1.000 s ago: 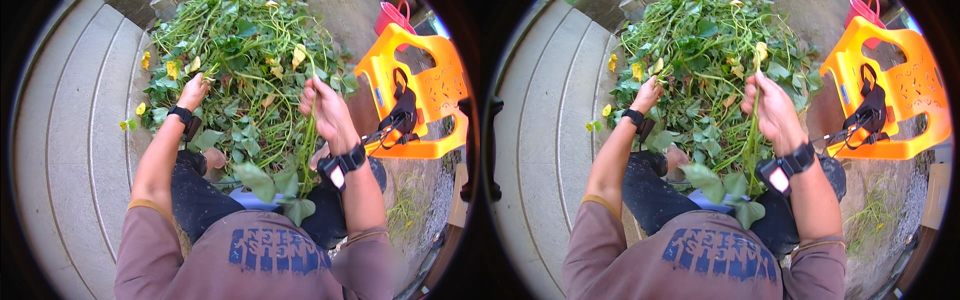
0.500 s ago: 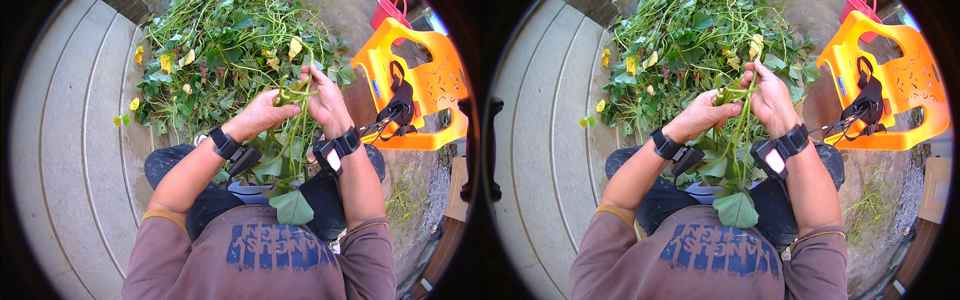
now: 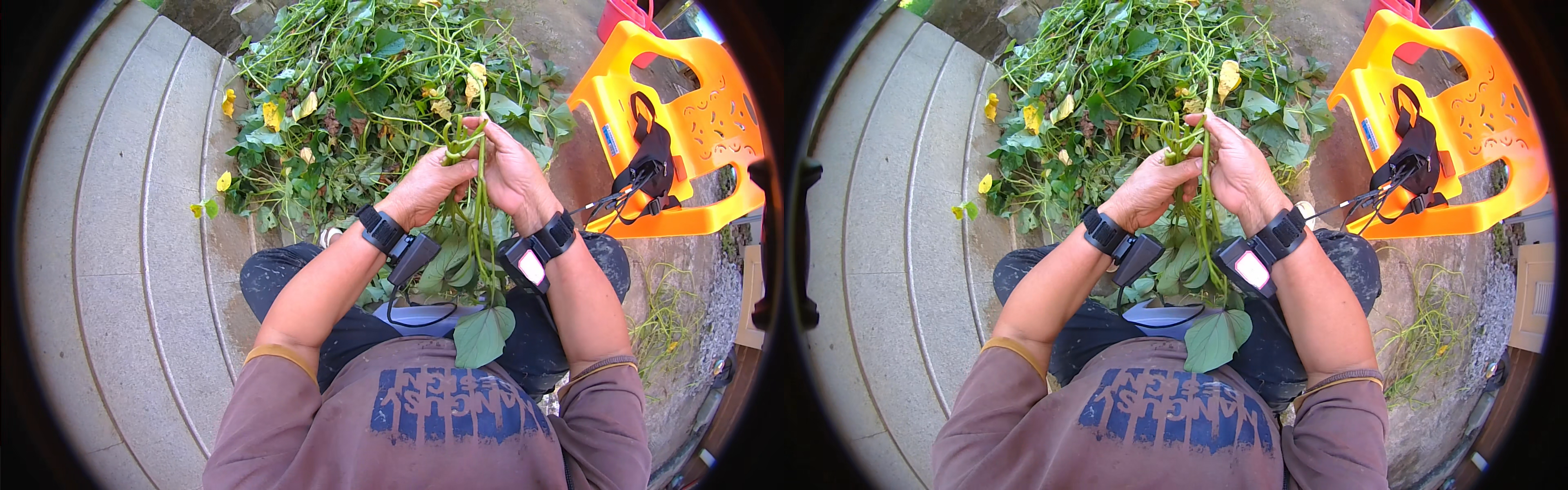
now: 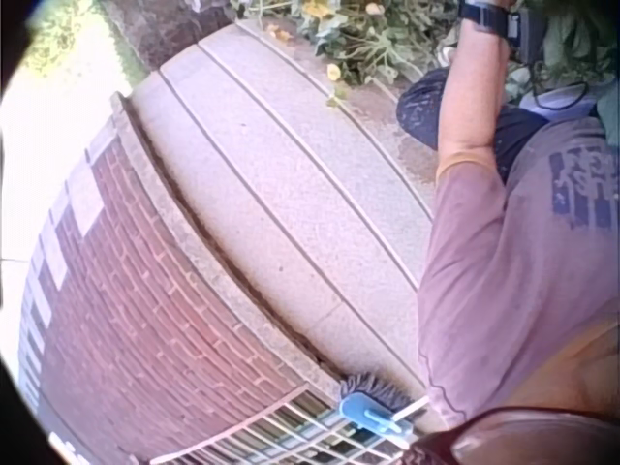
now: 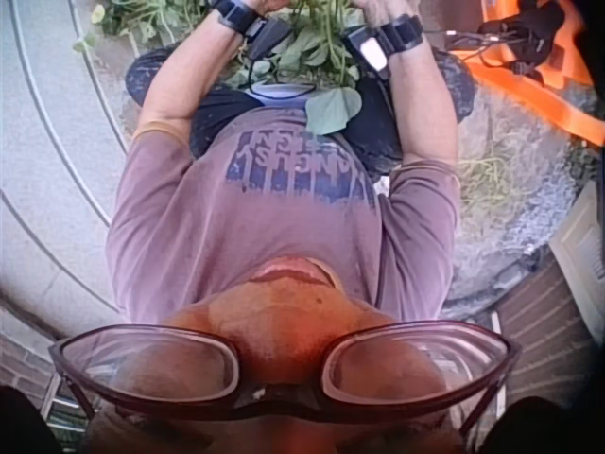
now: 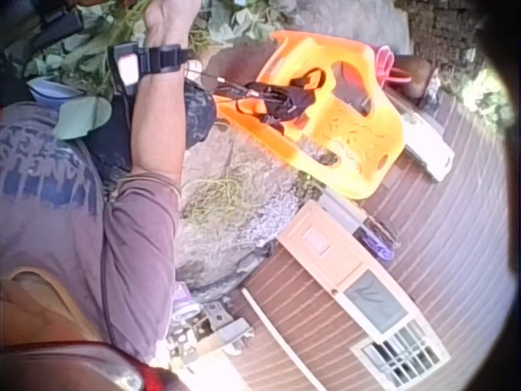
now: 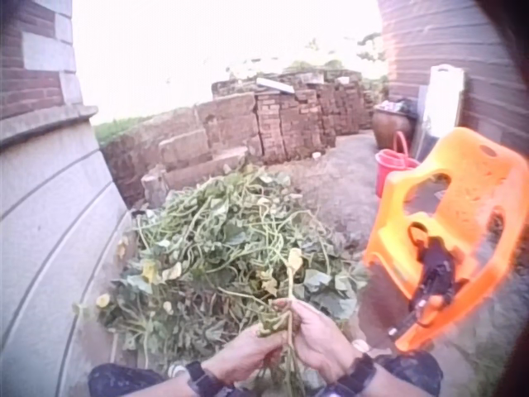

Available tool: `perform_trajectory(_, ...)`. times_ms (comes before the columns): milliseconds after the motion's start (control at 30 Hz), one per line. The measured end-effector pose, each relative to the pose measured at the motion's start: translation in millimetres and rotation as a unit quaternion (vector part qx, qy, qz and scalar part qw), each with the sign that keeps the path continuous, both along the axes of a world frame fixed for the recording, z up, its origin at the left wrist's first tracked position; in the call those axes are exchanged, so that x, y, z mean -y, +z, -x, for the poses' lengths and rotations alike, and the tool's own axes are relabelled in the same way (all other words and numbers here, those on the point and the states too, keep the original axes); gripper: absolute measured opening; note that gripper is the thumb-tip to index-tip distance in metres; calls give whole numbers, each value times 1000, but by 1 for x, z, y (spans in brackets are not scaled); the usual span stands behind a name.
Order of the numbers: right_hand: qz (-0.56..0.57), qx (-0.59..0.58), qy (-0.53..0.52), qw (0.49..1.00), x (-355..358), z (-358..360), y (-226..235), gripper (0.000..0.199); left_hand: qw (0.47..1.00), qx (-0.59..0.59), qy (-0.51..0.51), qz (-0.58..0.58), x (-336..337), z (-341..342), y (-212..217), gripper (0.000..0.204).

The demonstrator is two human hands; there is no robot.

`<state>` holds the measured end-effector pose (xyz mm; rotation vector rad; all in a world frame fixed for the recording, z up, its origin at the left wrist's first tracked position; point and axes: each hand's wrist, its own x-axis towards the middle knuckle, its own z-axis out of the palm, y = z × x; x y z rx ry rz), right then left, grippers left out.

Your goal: The person sits on a small stool and repeatedly picks up long green vines with leaves and yellow flowers from a large pile on the floor. They separate leaves and stems by hand, placing the separated parts into a smaller pile to the left.

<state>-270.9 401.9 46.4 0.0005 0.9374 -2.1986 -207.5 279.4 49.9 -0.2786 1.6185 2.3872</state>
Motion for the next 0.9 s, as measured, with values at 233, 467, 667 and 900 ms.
perform_trajectory(233, -267, -235, -60, 933, 2, -6, 12, 25, 994, -39, 52, 90, 15, 13, 0, 12)
perform_trajectory(467, -154, -50, 104, 981, -4, -4, 15, 22, 926, -149, 25, 345, 39, 28, 2, 25)
perform_trajectory(667, -31, 42, 193, 980, -4, -1, 12, 19, 891, -169, 4, 421, 51, 35, 6, 26)
perform_trajectory(900, -24, 30, 207, 978, -1, -5, 4, 22, 883, -172, -12, 437, 65, 35, -7, 19)
